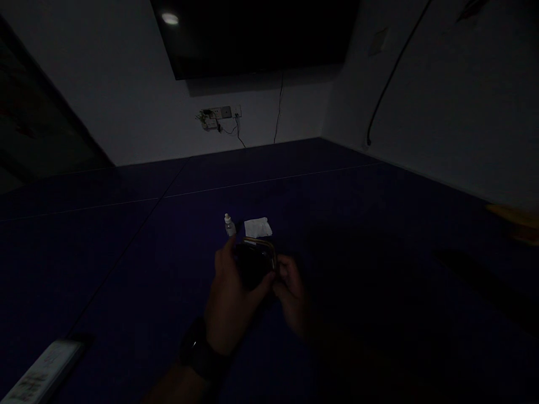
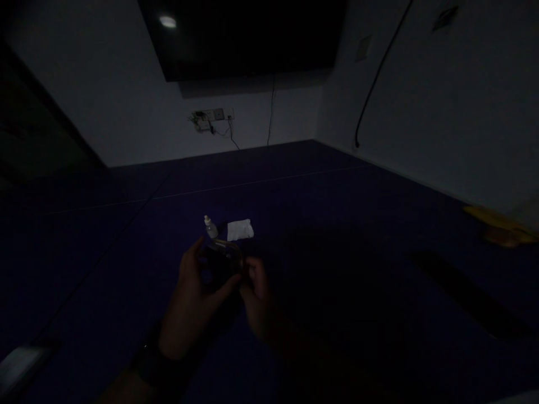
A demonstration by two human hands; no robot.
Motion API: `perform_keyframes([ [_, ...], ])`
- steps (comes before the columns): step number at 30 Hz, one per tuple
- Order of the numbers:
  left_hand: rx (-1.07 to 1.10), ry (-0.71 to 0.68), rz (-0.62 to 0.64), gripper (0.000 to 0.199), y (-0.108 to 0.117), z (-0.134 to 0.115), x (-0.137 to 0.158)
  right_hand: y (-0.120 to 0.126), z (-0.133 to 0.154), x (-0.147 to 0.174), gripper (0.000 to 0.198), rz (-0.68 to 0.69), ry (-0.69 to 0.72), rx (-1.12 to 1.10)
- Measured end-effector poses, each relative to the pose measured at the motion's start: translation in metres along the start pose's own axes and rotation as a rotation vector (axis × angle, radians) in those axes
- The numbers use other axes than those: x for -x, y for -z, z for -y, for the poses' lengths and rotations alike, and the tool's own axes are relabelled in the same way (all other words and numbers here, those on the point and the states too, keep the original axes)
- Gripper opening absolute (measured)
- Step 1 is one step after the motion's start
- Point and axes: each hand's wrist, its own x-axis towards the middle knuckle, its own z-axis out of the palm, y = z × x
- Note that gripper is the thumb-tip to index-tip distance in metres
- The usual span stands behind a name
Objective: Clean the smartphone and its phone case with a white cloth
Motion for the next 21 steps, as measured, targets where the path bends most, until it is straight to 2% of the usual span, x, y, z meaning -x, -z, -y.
perform_keyframes([
  [4, -0.010, -0.027, -0.024, 0.072, -0.003, 0.002, -0.002, 0.001, 0.003, 0.003, 0.026, -0.013, -0.013, 0.026],
  [11, -0.051, -0.050, 0.043, 0.086, -0.003, 0.009, -0.004, 0.006, 0.014, 0.005, 0.051, 0.182, 0.076, 0.134],
  [14, -0.071, -0.091, 0.043, 0.090, -0.002, 0.012, -0.006, 0.009, 0.016, 0.002, 0.053, 0.246, 0.087, 0.219],
  [18, -0.088, -0.093, 0.057, 0.089, -0.001, 0.013, -0.006, 0.010, 0.008, 0.003, 0.053, 0.195, 0.107, 0.276],
  [21, -0.067, -0.112, 0.059, 0.078, -0.002, 0.011, -0.004, 0.008, 0.001, 0.004, 0.050, 0.127, 0.098, 0.275],
])
